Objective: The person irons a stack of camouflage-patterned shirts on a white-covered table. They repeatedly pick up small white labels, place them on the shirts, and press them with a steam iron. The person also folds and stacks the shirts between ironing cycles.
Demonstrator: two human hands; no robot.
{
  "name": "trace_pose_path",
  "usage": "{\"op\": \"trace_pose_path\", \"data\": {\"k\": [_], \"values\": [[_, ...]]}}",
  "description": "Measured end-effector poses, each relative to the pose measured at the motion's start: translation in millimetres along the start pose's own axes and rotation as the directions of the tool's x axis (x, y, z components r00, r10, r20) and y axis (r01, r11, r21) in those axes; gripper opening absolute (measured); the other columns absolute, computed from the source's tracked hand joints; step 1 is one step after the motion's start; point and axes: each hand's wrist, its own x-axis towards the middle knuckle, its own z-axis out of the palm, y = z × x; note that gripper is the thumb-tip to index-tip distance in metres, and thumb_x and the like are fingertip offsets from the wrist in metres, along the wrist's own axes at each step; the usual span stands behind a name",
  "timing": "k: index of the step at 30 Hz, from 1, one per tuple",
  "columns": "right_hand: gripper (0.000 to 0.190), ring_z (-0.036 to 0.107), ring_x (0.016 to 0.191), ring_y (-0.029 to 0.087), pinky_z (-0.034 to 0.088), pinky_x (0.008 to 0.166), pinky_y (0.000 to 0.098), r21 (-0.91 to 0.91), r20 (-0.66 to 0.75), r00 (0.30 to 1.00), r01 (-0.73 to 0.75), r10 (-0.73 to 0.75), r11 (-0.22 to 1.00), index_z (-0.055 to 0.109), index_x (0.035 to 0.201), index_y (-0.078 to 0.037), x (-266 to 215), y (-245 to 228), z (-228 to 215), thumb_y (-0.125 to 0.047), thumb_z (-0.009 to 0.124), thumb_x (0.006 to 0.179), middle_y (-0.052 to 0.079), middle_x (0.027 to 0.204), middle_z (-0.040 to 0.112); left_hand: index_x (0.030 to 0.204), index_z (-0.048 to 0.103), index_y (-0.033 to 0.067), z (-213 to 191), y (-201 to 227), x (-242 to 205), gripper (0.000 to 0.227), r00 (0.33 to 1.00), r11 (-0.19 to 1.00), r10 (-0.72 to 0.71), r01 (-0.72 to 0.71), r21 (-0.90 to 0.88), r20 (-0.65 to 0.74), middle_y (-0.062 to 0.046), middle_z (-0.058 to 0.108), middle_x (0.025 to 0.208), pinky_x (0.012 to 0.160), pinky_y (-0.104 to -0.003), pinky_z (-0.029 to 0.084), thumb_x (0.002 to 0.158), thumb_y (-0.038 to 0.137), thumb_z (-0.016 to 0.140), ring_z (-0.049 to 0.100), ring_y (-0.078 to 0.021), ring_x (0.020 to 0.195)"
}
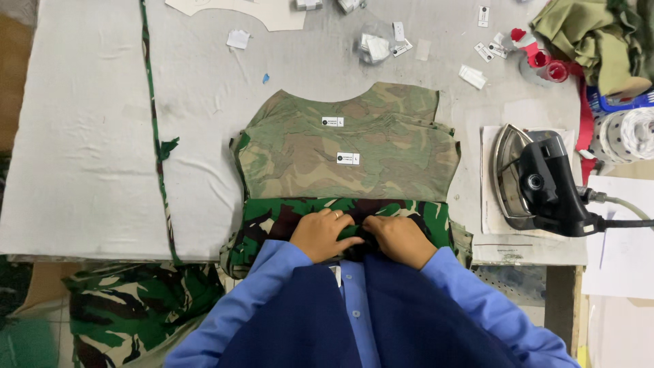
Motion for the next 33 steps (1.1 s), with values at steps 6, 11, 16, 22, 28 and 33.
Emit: {"op": "trace_pose_path", "data": {"k": [6, 11, 16, 22, 28, 33], "values": [[0.043, 0.065, 0.08, 0.023, 0.054, 0.063, 0.0349, -0.062, 0.015, 0.998, 0.055, -0.054, 0.997, 0.053, 0.1, -0.016, 2, -9, 2, -0.042, 0.075, 0.075, 0.001, 0.081, 0.058, 0.1, 0.059, 0.0161, 33, -15, -7, 0.019, 1.0, 0.982, 0.019, -0.018, 0.189, -0.003, 0.001, 0.059, 0.076, 0.055, -0.031, 0.051, 0.096, 0.033, 0.052, 0.064, -0.0207, 0.073], [0.027, 0.066, 0.074, 0.022, 0.054, 0.061, 0.0337, -0.109, -0.009, 1.0, -0.023, 0.022, 0.994, 0.054, 0.098, -0.016, -5, 1, 3, -0.022, 0.069, 0.076, 0.0, 0.08, 0.058, 0.096, 0.061, 0.0149, 25, -4, -4, 0.021, 0.994, 0.978, 0.084, -0.07, 0.194, -0.065, -0.002, 0.061, 0.072, 0.049, -0.029, 0.051, 0.096, 0.032, 0.05, 0.064, -0.0207, 0.067], [0.028, 0.069, 0.074, 0.029, 0.056, 0.062, 0.0404, -0.066, 0.082, 0.996, -0.024, 0.03, 0.998, 0.052, 0.106, -0.015, -27, 13, 15, -0.016, 0.06, 0.079, 0.006, 0.076, 0.062, 0.104, 0.063, 0.0131, 26, 1, -11, 0.022, 0.99, 0.965, 0.133, -0.119, 0.233, -0.043, -0.005, 0.064, 0.072, 0.045, -0.029, 0.05, 0.085, 0.022, 0.059, 0.063, -0.021, 0.062], [0.005, 0.07, 0.073, 0.029, 0.055, 0.059, 0.039, 0.031, 0.16, 0.985, -0.071, 0.066, 0.997, 0.058, 0.086, -0.015, -26, 3, -26, -0.02, 0.06, 0.086, 0.005, 0.072, 0.069, 0.094, 0.062, 0.0162, 15, 12, -9, 0.018, 0.987, 0.966, 0.154, -0.138, 0.22, -0.055, -0.003, 0.062, 0.067, 0.041, -0.03, 0.049, 0.081, 0.027, 0.057, 0.061, -0.0221, 0.056], [0.021, 0.07, 0.076, 0.025, 0.055, 0.061, 0.0411, 0.158, 0.092, 0.971, -0.234, 0.221, 0.959, 0.057, 0.082, -0.022, -22, -7, -39, -0.038, 0.07, 0.079, -0.002, 0.073, 0.067, 0.094, 0.06, 0.021, 26, 18, -8, 0.025, 0.979, 0.96, 0.154, -0.115, 0.255, -0.136, 0.0, 0.061, 0.074, 0.048, -0.033, 0.053, 0.09, 0.045, 0.053, 0.063, -0.0202, 0.061], [0.014, 0.071, 0.084, 0.025, 0.057, 0.065, 0.0368, 0.077, -0.03, 0.996, -0.086, 0.089, 0.993, 0.062, 0.092, -0.02, -33, -3, -32, -0.013, 0.064, 0.079, 0.003, 0.085, 0.071, 0.095, 0.061, 0.0227, 23, 17, -10, 0.008, 0.988, 0.964, 0.087, -0.051, 0.262, -0.128, 0.003, 0.065, 0.075, 0.045, -0.029, 0.051, 0.091, 0.024, 0.054, 0.063, -0.0175, 0.055]]}}
